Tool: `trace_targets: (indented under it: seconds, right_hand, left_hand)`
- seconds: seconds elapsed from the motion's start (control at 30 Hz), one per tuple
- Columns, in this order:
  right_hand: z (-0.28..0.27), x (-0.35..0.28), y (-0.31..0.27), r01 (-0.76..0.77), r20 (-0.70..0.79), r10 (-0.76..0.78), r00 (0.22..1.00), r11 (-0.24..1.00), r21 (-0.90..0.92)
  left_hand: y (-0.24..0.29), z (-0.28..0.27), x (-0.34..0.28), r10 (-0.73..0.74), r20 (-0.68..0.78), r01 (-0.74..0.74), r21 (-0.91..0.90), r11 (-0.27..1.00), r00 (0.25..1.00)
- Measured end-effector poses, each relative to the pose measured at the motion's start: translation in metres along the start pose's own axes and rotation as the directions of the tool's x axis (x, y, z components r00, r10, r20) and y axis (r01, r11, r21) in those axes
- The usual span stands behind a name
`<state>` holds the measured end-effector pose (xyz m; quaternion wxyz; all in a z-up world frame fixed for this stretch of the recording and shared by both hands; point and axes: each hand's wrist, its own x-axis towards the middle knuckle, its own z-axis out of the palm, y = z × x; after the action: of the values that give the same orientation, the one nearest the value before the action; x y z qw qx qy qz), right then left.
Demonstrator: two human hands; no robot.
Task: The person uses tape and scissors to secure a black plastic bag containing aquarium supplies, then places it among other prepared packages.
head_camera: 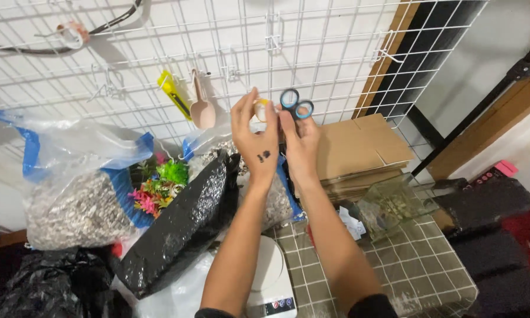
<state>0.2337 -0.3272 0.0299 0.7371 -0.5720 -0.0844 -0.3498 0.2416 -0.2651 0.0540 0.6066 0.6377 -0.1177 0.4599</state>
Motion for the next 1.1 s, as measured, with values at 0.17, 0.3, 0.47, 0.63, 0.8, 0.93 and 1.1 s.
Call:
trace_targets:
  seconds: [0.17,0.3,0.47,0.63,0.8,0.93,1.1]
  right_hand:
    - [0.01,0.052,0.003,0.065,0.026,-0.064,0.998,0.996,-0.055]
    - [0.02,0.083,0.012,0.057,0.062,-0.058,0.996,0.998,0.006]
    - [0.024,0.087,0.023,-0.033,0.06,0.032,0.998,0.999,0.017]
    - [0.013,0.058,0.013,0.041,-0.018,-0.044,0.999,0.992,-0.12]
    - [0.002,-0.005,-0.056,-0.172,0.102,0.188,0.977,0.974,-0.145]
    - [-0.024,-0.067,-0.086,-0.16,0.405,0.245,0.881,0.959,-0.232]
    - [-0.025,-0.15,-0.14,-0.265,0.413,0.315,0.855,0.948,-0.175]
  left_hand:
    - [-0.004,-0.005,0.008,-0.049,-0.094,0.039,-0.107,0.993,0.994]
    - [0.009,-0.011,0.008,-0.153,-0.062,0.134,-0.237,0.962,0.986]
    - [0.029,-0.022,-0.004,-0.18,0.037,0.183,-0.275,0.944,0.983]
    - [0.045,-0.046,-0.022,-0.209,0.098,0.23,-0.329,0.916,0.973]
    - [0.057,-0.085,-0.042,-0.221,0.181,0.271,-0.329,0.905,0.958]
    - [0.07,-0.125,-0.067,-0.199,0.214,0.254,-0.269,0.929,0.956]
    - [0.088,-0.18,-0.109,0.004,0.324,0.037,-0.12,0.992,0.946]
